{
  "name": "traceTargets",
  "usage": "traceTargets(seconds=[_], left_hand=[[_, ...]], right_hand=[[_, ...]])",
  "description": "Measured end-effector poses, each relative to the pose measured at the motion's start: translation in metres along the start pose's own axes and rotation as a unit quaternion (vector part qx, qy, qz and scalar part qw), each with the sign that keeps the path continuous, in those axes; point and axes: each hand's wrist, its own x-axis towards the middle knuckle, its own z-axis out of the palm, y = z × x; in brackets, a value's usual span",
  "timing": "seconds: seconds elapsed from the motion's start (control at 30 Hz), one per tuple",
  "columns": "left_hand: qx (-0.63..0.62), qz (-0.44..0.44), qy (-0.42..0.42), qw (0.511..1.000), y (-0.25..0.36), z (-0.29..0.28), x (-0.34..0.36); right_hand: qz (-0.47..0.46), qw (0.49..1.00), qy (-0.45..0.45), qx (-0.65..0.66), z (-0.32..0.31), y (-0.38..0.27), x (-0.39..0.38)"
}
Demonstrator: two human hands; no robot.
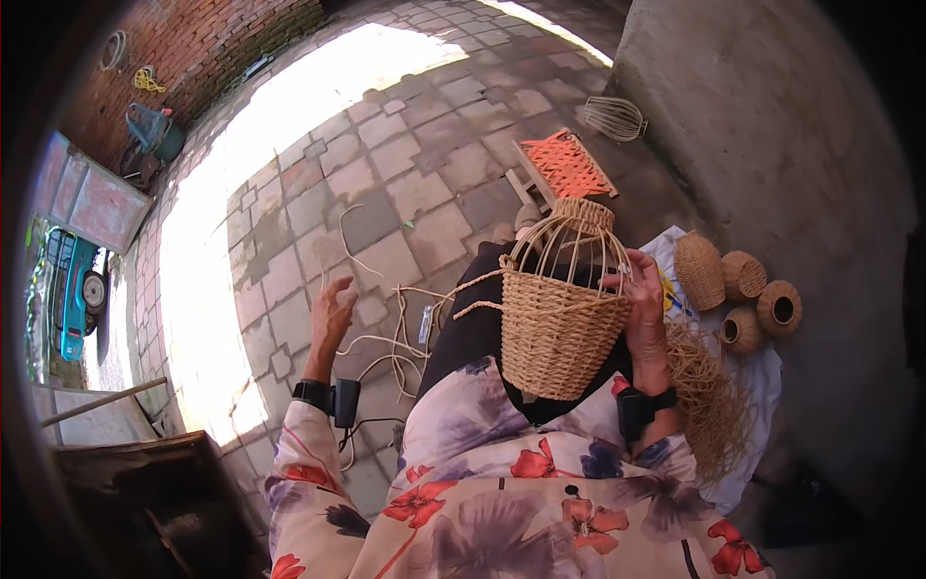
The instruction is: Weaving a small basket from natural fibers by hand.
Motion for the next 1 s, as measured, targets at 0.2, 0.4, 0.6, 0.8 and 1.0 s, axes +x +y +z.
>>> traceTargets(seconds=[0.2, 0.4, 0.6, 0.8, 1.0], left_hand=[[-0.182, 0.160, -0.248, 0.938, 0.167, 0.074, -0.035], [-0.187, 0.107, -0.336, 0.917, 0.130, 0.065, -0.013], [-0.189, 0.052, -0.355, 0.914, 0.117, 0.077, -0.010], [-0.108, 0.069, -0.305, 0.944, 0.111, 0.080, -0.006], [-0.061, 0.194, -0.026, 0.979, 0.126, 0.065, -0.048]], right_hand=[[0.005, 1.000, 0.007, 0.009, 0.009, -0.001, 0.000], [0.001, 1.000, -0.001, 0.019, 0.006, -0.003, -0.002], [0.002, 1.000, -0.006, 0.010, 0.001, 0.001, 0.001], [0.006, 0.999, 0.031, -0.019, 0.011, -0.003, 0.000], [-0.034, 0.999, 0.003, 0.033, 0.014, -0.009, 0.002]])
